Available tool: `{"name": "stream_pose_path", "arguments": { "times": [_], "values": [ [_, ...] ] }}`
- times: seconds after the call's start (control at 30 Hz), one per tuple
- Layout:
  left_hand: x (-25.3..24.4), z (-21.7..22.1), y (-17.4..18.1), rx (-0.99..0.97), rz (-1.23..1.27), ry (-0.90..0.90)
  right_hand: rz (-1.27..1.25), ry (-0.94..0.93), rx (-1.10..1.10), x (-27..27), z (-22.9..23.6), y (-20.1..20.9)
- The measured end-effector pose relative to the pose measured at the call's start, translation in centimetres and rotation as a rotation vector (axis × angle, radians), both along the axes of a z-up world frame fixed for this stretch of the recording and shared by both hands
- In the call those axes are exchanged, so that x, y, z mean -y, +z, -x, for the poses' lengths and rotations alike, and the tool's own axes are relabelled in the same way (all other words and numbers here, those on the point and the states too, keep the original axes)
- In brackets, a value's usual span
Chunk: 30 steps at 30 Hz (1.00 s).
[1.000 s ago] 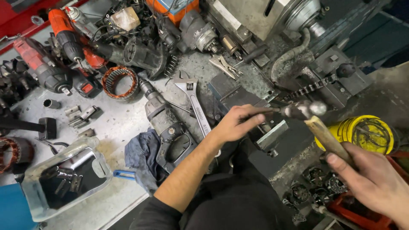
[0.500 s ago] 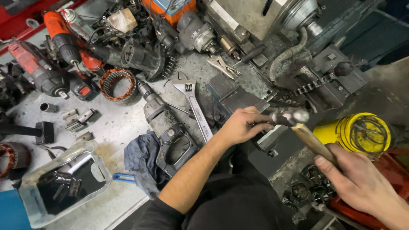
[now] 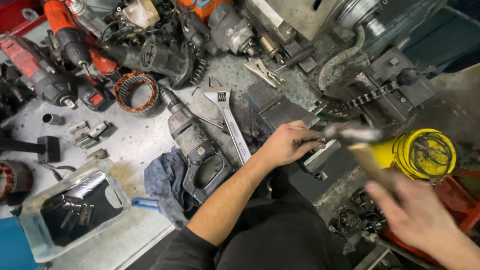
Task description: The person clamps small metal parts in a bench vise and strikes them with a hammer, then grips and turns the parts with locking pliers and an adjustable wrench while working at a cluttered workshop bench.
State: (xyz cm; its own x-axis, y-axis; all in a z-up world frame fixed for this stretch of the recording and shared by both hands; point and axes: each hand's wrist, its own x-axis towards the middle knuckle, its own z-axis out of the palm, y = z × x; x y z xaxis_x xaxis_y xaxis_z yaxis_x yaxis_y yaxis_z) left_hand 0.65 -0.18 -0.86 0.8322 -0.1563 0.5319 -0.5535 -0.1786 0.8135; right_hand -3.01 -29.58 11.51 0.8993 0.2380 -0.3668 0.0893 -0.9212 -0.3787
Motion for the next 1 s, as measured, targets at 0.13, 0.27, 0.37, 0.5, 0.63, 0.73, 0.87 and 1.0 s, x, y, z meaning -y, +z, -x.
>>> {"name": "stream_pose_path", "arguments": {
  "times": [0.13,0.27,0.37,0.5,0.63,0.73,0.87,1.0],
  "values": [
    [-0.1,0.1,-0.1,-0.001,0.008,-0.007,0.259,0.023,-0.07,0.0,-0.6,1.4],
    [0.1,0.0,0.1,0.005,0.012,-0.001,0.043,0.043,0.198,-0.2,0.3,2.1],
    [-0.1,0.2,0.5,-0.023,-0.006,-0.005,0.125,0.07,0.089,-1.3,-0.2,2.4],
    [-0.3,0.2,0.2,-0.015,0.036,-0.026,0.005,-0.152,0.133,2.2,-0.3,2.0],
    [0.1,0.1,-0.2,-0.008,0.04,0.0,-0.02,-0.045,0.351,0.9,0.6,1.5],
    [0.1,0.1,-0.5,0.0,0.008,-0.003,0.318,0.098,-0.029,-0.6,-0.5,0.7],
    [-0.1,0.3,0.2,-0.034,0.019,0.001,0.184,-0.159,0.062,-0.8,0.4,3.6],
    [-0.2,0.1,0.3,0.006,0.019,0.001,-0.072,0.141,0.23,-1.1,0.1,1.2]
  ]
}}
